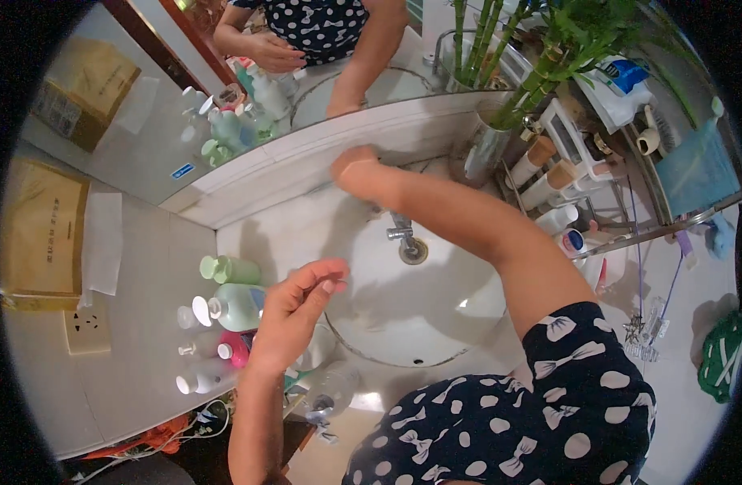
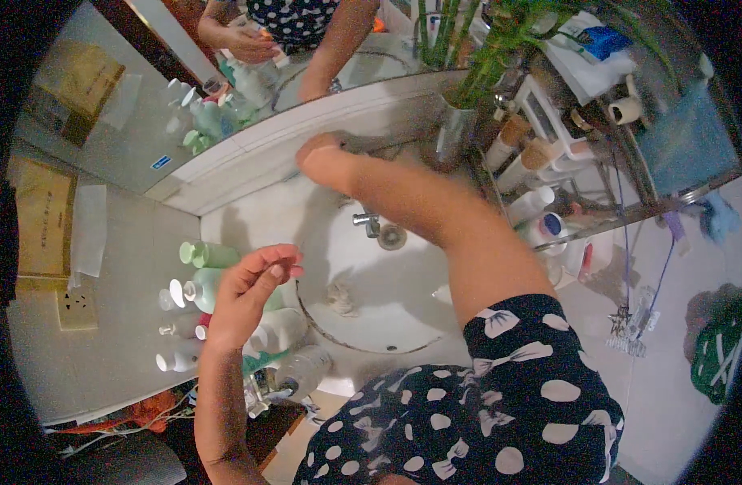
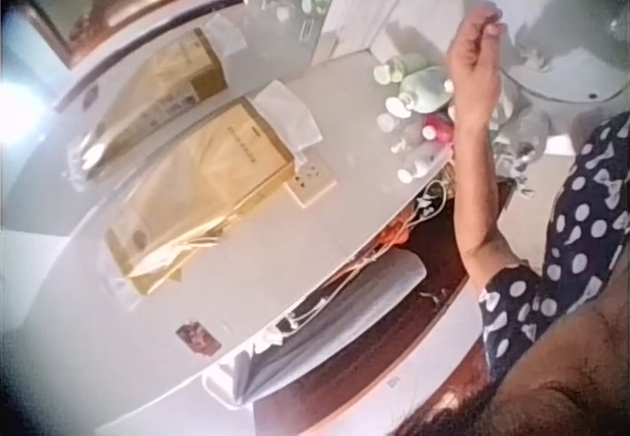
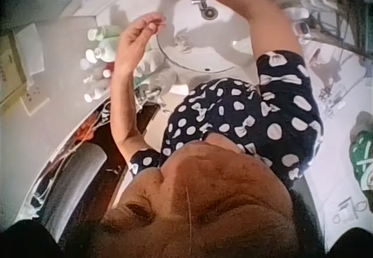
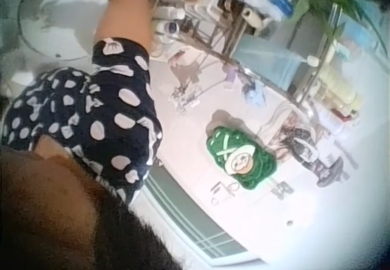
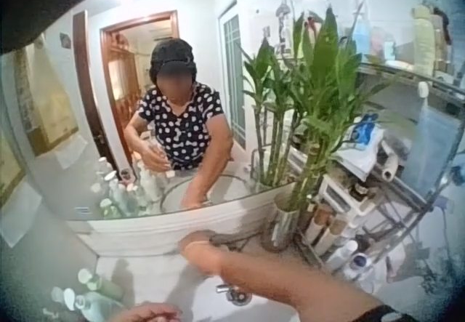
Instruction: Wiping down soap bottles and cleaning the bathroom sink and faucet with a cloth and toothbrush.
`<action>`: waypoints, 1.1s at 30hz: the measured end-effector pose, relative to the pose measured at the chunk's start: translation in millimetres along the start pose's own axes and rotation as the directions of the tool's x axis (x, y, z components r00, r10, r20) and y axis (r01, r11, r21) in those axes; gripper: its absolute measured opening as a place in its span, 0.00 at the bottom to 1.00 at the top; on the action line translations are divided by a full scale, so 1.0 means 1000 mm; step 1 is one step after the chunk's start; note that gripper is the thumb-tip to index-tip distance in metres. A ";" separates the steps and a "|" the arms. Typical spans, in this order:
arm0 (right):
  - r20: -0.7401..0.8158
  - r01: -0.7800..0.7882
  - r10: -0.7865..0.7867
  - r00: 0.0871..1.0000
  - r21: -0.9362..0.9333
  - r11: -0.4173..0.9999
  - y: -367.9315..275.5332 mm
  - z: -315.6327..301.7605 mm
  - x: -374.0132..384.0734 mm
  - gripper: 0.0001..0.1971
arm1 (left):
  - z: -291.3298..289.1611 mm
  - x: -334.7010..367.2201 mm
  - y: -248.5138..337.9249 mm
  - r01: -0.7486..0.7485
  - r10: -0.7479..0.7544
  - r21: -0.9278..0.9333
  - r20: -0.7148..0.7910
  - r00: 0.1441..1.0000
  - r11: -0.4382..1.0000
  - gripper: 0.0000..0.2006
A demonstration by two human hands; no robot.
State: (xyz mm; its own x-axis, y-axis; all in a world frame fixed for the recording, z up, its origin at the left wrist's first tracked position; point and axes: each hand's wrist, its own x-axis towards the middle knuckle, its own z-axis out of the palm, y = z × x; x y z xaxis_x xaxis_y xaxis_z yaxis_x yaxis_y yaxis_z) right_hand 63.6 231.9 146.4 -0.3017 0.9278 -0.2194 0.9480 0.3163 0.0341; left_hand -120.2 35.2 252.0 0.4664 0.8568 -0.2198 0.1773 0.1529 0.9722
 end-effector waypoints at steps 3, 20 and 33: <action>0.098 -0.057 0.050 0.994 0.068 0.996 -0.030 0.003 0.016 0.14 | 0.001 0.000 -0.003 0.003 -0.003 0.006 0.018 1.000 1.000 0.14; 0.017 0.082 -0.081 0.997 -0.059 0.995 0.000 -0.001 -0.003 0.16 | 0.001 -0.016 -0.009 0.016 -0.019 0.060 0.047 0.999 0.998 0.13; 0.105 -0.059 0.076 0.992 -0.160 0.985 0.042 -0.041 -0.033 0.16 | 0.002 -0.012 -0.007 0.011 -0.016 0.077 0.062 0.998 0.997 0.13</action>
State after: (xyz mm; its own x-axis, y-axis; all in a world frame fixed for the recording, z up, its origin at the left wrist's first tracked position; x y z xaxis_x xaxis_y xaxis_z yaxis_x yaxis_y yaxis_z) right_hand 108.7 222.6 194.7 -0.2165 0.9233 -0.3173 0.9356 0.2890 0.2027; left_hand -125.2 22.9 247.3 0.5161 0.8222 -0.2399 0.2487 0.1241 0.9606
